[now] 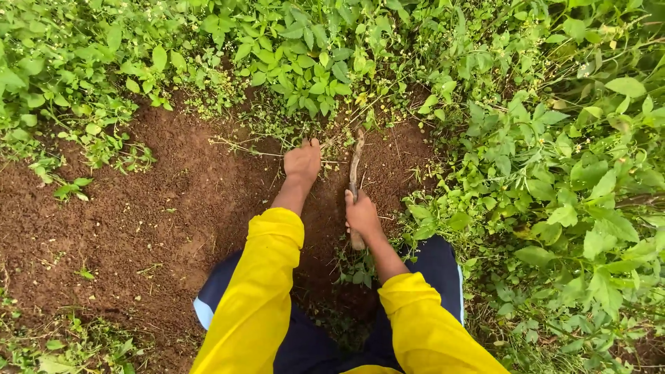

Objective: The person uses a sickle to cut weeds at the base and pulls them from the soil. They gather the removed weeds into a pile and occasionally toss them aside. The person moves between different spots in the garden to clear the vegetation.

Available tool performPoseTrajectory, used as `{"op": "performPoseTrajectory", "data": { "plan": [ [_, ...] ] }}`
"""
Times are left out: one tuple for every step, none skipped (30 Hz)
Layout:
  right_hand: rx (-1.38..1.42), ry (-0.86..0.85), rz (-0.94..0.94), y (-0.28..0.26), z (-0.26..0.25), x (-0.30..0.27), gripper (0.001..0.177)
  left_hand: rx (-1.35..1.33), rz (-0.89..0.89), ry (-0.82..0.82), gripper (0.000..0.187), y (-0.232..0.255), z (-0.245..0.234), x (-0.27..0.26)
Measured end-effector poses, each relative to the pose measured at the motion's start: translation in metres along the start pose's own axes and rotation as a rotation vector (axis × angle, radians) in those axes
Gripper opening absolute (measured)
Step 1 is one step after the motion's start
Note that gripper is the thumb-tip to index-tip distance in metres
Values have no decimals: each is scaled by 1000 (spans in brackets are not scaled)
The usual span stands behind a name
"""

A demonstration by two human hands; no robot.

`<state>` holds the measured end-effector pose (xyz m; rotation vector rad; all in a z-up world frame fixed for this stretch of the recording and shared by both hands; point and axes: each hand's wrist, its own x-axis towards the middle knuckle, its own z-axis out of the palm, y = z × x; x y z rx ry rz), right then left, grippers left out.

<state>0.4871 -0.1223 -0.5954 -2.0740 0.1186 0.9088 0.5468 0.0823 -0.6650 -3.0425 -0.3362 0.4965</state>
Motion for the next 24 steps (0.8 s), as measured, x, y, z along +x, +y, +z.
{"op": "performPoseTrajectory", "data": {
  "plan": [
    [-25, -4, -43, 0, 4, 21, 45, 13, 3, 54, 27, -5, 5, -1],
    [-27, -7, -54, -6, 7, 20, 45, 15, -6, 60, 27, -9, 0, -2],
    [-32, -15, -46, -5, 12, 14, 46, 3, 26, 54, 27, -10, 1, -10],
    [-37, -22, -38, -4, 17, 9, 46, -9, 59, 48, 28, -10, 2, -18],
    [-36, -21, -38, -2, 19, -14, 46, -9, 60, 49, 28, -11, -1, -23],
    [-29, -10, -4, 0, 21, -37, 47, -23, 47, 23, 33, -12, -3, -28],
    [-24, -1, 26, 1, 24, -59, 49, -38, 29, 1, 38, -14, -6, -32],
    [-25, -1, 22, 6, 23, -60, 49, -38, 26, 4, 38, -18, -6, -34],
    [-12, -6, 24, 13, 24, -64, 49, -55, 42, 14, 39, -22, -4, -40],
    [1, -12, 26, 21, 24, -69, 48, -72, 57, 24, 39, -26, -2, -47],
    [3, -3, 30, 20, 21, -81, 48, -74, 67, 26, 39, -29, 3, -50],
    [-12, -17, 35, 19, 18, -95, 51, -72, 70, 6, 35, -31, 8, -54],
    [-28, -38, 31, 13, 16, -105, 55, -66, 62, -9, 31, -40, 9, -56],
    [-27, -35, 26, 21, 15, -101, 55, -65, 62, -3, 31, -43, 4, -59],
    [-53, -10, 10, 30, 14, -98, 51, -71, 42, -28, 32, -46, 0, -62],
    [-79, 16, -5, 40, 12, -94, 48, -77, 23, -54, 34, -48, -4, -66],
    [-80, 14, -8, 42, 9, -87, 48, -77, 20, -53, 34, -57, -2, -66],
    [-21, 76, -12, 44, 5, -80, 44, -52, -30, -52, 35, -65, -1, -65],
    [42, 141, -12, 48, 1, -75, 41, -26, -73, -53, 36, -71, 1, -64],
    [44, 142, -10, 47, -7, -67, 41, -24, -70, -54, 36, -88, 6, -67],
    [48, 182, -27, 46, -16, -59, 41, 1, -153, -84, 37, -105, 8, -67],
    [52, 222, -44, 44, -25, -50, 41, 25, -236, -113, 38, -123, 11, -67],
    [56, 222, -50, 39, -29, -42, 41, 29, -239, -107, 38, -130, -8, -76],
    [85, 217, -60, 33, -32, -33, 47, -4, -291, -91, 44, -137, -26, -85]
  ]
}}
